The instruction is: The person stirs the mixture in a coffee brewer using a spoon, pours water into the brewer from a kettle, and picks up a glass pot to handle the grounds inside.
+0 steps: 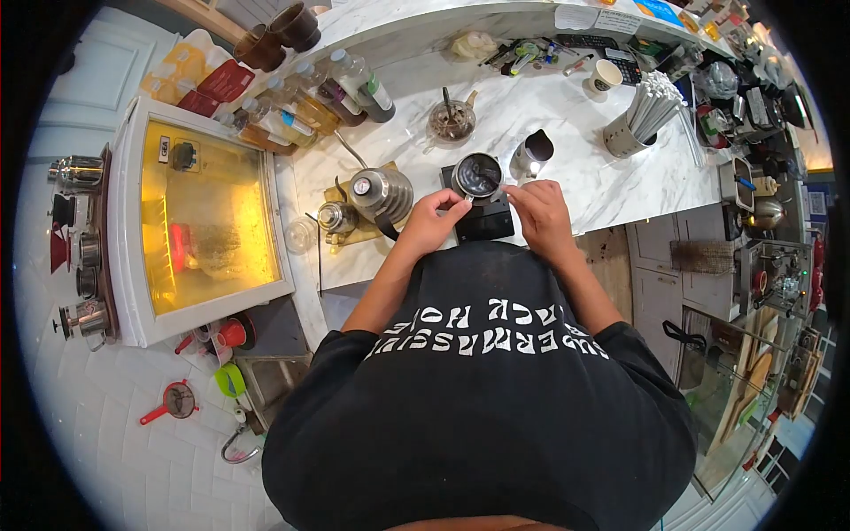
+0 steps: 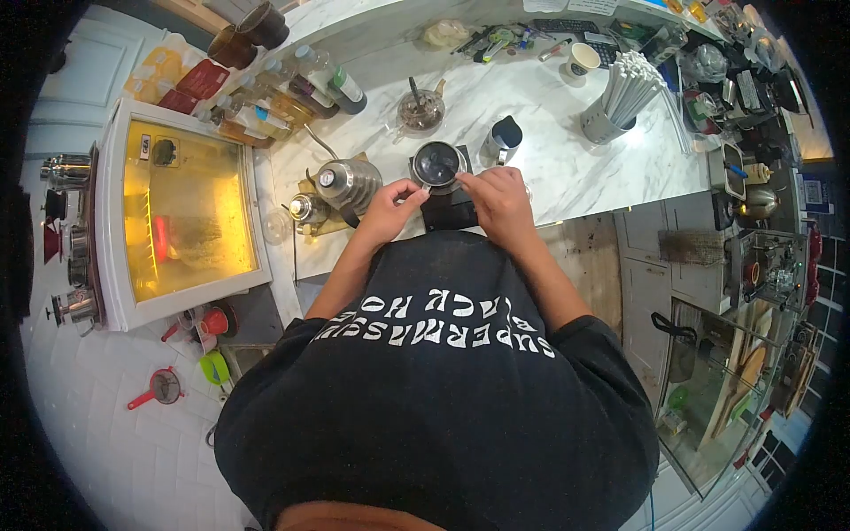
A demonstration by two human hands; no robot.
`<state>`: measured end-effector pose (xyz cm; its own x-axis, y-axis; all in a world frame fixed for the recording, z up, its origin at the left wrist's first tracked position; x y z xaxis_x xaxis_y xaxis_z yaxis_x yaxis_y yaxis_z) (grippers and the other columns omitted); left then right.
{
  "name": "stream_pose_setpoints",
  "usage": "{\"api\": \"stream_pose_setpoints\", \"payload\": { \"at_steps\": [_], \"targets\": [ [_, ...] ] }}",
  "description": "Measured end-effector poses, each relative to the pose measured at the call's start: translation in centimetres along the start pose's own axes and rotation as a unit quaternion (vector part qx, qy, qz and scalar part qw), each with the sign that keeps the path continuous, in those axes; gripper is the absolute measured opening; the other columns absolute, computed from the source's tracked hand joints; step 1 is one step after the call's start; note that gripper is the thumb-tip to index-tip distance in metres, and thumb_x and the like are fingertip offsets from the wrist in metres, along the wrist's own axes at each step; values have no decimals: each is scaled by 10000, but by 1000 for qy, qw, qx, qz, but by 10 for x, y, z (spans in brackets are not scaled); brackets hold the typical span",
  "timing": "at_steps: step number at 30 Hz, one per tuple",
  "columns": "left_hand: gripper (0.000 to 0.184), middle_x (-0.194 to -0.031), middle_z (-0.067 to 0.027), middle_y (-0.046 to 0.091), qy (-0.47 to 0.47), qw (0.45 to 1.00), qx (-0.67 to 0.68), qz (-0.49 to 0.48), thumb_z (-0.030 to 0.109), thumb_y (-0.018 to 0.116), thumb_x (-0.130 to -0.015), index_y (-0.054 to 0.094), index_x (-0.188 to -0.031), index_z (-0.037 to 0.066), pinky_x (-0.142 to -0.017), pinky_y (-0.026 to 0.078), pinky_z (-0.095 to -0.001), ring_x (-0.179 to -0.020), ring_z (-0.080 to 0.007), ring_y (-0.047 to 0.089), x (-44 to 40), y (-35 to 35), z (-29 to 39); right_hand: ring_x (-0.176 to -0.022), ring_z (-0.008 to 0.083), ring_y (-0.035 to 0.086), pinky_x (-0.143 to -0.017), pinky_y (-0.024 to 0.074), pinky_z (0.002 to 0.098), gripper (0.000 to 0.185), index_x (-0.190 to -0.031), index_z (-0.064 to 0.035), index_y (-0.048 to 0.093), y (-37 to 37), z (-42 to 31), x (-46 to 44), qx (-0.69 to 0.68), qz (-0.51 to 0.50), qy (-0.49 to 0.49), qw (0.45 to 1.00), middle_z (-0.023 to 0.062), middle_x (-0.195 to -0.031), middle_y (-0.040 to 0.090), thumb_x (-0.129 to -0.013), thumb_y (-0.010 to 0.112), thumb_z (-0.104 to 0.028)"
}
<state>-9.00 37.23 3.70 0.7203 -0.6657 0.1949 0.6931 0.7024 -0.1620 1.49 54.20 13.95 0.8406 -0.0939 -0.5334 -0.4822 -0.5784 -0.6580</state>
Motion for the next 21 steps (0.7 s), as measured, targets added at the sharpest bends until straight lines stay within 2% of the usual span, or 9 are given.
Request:
{"api": "stream_pose_setpoints", "payload": {
  "at_steps": [5, 7, 14, 16, 21],
  "targets": [
    [216, -863, -17, 707, 2, 1000, -2, -2, 221, 718, -998, 706, -976, 7, -807, 494, -284, -829, -99, 613, 0, 0, 1, -857, 239, 645, -842, 447, 393, 269, -1146, -86, 727, 3, -8, -11, -4, -5, -11, 1000, 42, -860, 675, -884, 726, -28],
    [203, -910, -8, 706, 0, 1000, -12, -16, 223, 701, -1011, 705, -1013, 20, -805, 482, -273, -857, -85, 605, 0, 1, 0, -872, 238, 655, -841, 451, 397, 277, -1143, -82, 721, 0, -11, -14, 6, -9, -26, 1000, 40, -897, 701, -873, 731, -16],
    [210, -917, -8, 705, 8, 1000, -25, -16, 225, 697, -1014, 705, -1013, 15, -810, 482, -274, -863, -89, 603, -1, 1, 2, -883, 253, 654, -839, 454, 402, 259, -1123, -69, 710, -17, -18, -22, 17, 20, -30, 999, 52, -940, 711, -873, 731, -6],
    [228, -886, -38, 724, 6, 1000, -16, -3, 235, 723, -992, 710, -978, 8, -824, 502, -291, -852, -109, 634, 0, -1, 1, -846, 273, 627, -836, 451, 407, 190, -1104, -44, 726, -23, -24, -26, 7, 38, -41, 998, 73, -916, 691, -917, 714, -20],
    [231, -886, -43, 729, -2, 1000, -10, 4, 234, 723, -992, 711, -972, 5, -824, 504, -295, -851, -113, 634, 1, -1, 1, -867, 277, 639, -841, 455, 409, 201, -1108, -42, 723, -23, -27, -31, 10, 33, -53, 998, 77, -945, 706, -909, 717, -12]
  ]
}}
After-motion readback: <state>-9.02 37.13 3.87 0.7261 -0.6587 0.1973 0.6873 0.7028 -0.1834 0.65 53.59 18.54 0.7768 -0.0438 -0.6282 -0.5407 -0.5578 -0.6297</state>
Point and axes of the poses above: each hand's wrist, its own x-axis away from the middle knuckle, its own y-axis out of the palm, z = x × y, the point moved 9 cm from there along -x, towards the middle knuckle
